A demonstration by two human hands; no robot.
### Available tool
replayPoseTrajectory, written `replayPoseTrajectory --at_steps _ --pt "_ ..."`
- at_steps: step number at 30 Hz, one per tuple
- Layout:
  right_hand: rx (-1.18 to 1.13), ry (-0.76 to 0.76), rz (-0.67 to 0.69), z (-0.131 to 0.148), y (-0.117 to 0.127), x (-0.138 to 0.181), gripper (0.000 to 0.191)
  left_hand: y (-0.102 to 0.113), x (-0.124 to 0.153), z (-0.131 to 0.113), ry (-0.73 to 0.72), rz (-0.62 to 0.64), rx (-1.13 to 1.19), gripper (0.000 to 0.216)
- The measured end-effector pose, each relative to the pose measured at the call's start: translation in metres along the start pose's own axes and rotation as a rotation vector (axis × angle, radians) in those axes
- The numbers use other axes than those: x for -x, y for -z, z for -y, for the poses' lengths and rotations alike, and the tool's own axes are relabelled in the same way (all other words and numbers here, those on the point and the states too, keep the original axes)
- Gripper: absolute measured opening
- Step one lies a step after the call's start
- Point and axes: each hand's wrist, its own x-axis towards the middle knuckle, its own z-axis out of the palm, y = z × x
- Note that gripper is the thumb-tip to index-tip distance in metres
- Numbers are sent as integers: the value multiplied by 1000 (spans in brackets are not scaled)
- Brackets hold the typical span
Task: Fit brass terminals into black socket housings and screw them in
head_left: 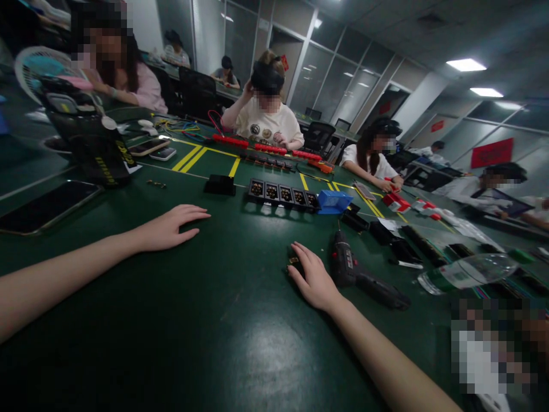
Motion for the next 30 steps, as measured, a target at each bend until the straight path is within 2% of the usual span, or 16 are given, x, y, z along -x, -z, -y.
replayPoseTrajectory --at_steps 3,6,9,12,15,23,30 --pt "5 74 59 2 2 0 52 4 -3 24 109 -74 -167 61" --pt "27 83 67 1 0 -1 46 14 -2 60 338 -147 -306 66" --pt "27 77 46 -1 -4 -2 45 23 1 93 533 -143 -338 73" --pt "17 88 23 -2 -6 -2 45 25 2 111 589 -111 -321 75" --pt "11 89 9 -2 -6 -1 45 24 1 113 574 -95 -306 74" --pt "-2 80 6 -2 -5 -2 46 28 -3 97 559 -61 -314 63" --pt "-18 55 10 0 -4 -1 46 31 0 80 490 -102 -332 61"
